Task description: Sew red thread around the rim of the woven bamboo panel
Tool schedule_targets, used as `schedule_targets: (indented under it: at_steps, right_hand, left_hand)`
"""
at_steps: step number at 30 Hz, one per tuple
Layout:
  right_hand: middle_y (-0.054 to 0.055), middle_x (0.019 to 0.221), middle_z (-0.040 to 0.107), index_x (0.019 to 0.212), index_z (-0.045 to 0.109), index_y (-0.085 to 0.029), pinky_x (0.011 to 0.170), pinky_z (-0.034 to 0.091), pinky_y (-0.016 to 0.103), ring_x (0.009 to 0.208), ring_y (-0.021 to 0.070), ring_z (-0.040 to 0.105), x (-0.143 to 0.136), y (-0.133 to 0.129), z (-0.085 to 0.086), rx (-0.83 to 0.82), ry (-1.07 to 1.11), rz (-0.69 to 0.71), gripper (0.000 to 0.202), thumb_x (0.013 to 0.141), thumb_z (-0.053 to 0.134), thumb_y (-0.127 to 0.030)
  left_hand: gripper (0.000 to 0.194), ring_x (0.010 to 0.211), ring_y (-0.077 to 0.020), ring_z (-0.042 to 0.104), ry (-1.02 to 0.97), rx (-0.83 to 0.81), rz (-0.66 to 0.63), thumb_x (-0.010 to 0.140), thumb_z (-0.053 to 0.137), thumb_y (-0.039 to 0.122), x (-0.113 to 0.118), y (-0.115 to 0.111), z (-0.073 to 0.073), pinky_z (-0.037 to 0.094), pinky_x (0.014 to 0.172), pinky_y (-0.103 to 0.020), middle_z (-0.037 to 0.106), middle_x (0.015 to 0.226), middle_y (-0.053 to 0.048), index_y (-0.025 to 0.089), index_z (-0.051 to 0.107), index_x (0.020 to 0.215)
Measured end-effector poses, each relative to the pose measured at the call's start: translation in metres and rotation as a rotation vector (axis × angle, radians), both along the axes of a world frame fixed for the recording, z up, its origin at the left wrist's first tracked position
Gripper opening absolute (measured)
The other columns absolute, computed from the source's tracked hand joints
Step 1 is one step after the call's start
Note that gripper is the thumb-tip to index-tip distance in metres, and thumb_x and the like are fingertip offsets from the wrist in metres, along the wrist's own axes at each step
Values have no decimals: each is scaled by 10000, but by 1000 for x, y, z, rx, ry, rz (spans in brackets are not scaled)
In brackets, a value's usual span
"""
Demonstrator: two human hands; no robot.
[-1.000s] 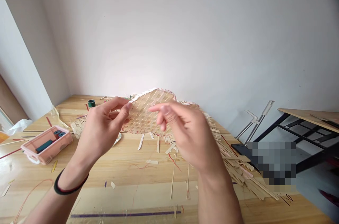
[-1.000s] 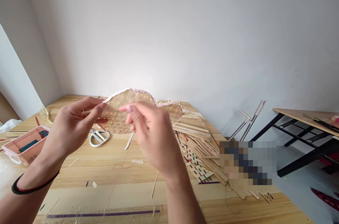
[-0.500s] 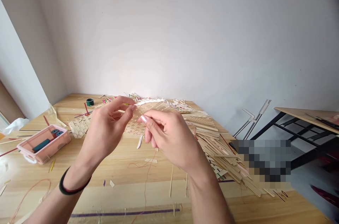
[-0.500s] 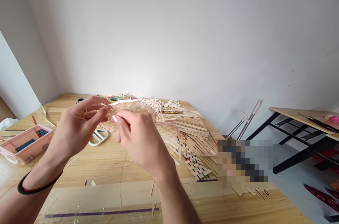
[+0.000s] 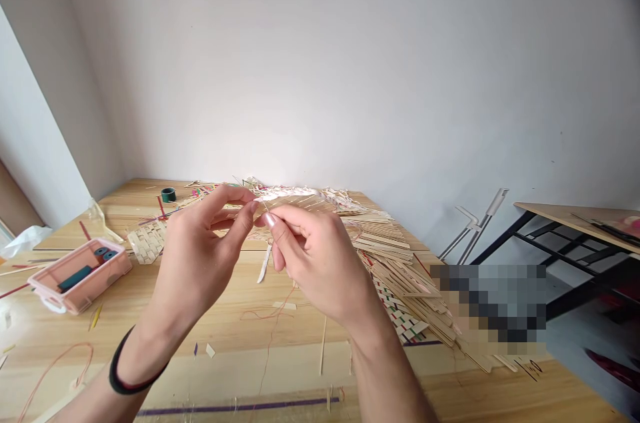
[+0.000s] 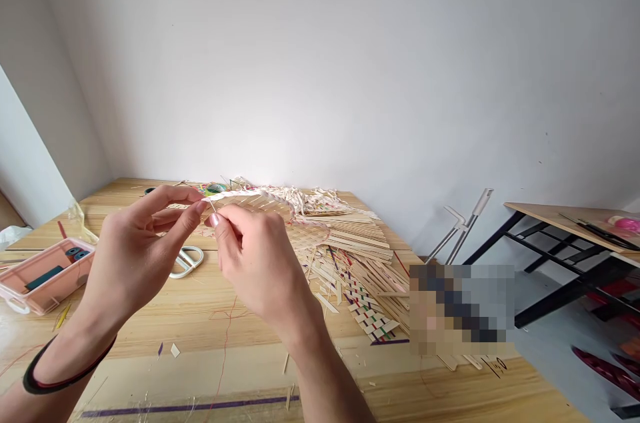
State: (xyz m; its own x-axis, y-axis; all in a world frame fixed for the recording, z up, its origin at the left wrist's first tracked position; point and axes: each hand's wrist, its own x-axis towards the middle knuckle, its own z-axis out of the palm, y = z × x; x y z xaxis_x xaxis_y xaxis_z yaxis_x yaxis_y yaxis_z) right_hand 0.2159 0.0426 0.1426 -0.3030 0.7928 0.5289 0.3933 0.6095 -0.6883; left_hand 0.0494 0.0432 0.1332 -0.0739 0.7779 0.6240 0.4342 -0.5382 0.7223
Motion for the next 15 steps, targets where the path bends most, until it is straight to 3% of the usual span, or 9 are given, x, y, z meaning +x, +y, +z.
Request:
schedule_targets:
  at_steps: [9,15]
  right_hand:
    - [-19,575,542,705,541,-184,513,291,261,505,90,445,-5,-1,0,8,3,-26,391,1075,486,-299]
    - [-35,574,556,724,509,-193,525,353,241,486,80,482,-13,-1,-3,-17,88,30,388,1092,460,-305]
  left_hand:
    - [160,833,-188,799,23,55,42,982,638,383,3,-2,0,568,673,-244,800,853,17,242,701,940]
    - [120,836,-174,794,38,114,86,979,658,345,4,-1,-3,586,734,-252,797,852,32,243,709,945]
